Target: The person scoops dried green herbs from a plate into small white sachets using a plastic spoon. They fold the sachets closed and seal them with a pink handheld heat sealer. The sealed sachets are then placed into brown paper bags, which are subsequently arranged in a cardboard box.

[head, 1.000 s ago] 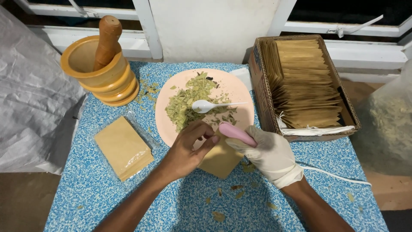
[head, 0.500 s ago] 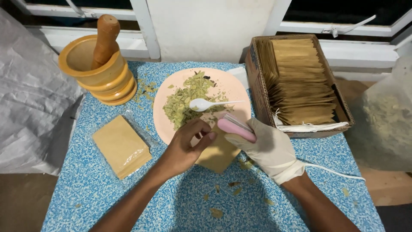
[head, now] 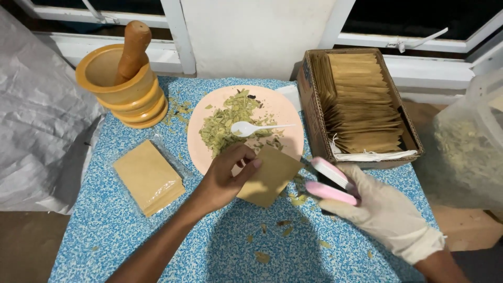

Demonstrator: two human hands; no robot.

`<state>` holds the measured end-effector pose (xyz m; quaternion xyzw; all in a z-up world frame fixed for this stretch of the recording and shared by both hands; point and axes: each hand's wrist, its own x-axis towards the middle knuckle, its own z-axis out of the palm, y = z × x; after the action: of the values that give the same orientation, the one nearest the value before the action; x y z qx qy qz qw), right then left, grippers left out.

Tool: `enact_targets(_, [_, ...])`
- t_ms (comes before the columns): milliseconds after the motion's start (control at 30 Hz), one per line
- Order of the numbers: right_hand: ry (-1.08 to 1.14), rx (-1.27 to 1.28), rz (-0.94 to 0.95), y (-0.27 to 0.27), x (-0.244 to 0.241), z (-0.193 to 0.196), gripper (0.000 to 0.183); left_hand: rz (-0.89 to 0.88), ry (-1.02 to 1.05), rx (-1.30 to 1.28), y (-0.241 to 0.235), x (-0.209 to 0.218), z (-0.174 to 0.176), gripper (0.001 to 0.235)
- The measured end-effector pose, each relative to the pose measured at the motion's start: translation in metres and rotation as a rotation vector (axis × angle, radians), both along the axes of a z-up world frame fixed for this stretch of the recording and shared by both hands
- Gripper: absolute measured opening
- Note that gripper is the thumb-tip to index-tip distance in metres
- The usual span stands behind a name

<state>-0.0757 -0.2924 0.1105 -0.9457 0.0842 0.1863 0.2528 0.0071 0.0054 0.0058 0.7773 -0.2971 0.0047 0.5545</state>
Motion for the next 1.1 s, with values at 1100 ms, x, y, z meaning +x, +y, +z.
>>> enact_targets(1100, [0.029,-0.436,-0.03,-0.136,-0.013,-0.099,0.1,0.037,0.042,0.05,-0.004,-0.005,0.003,0.023])
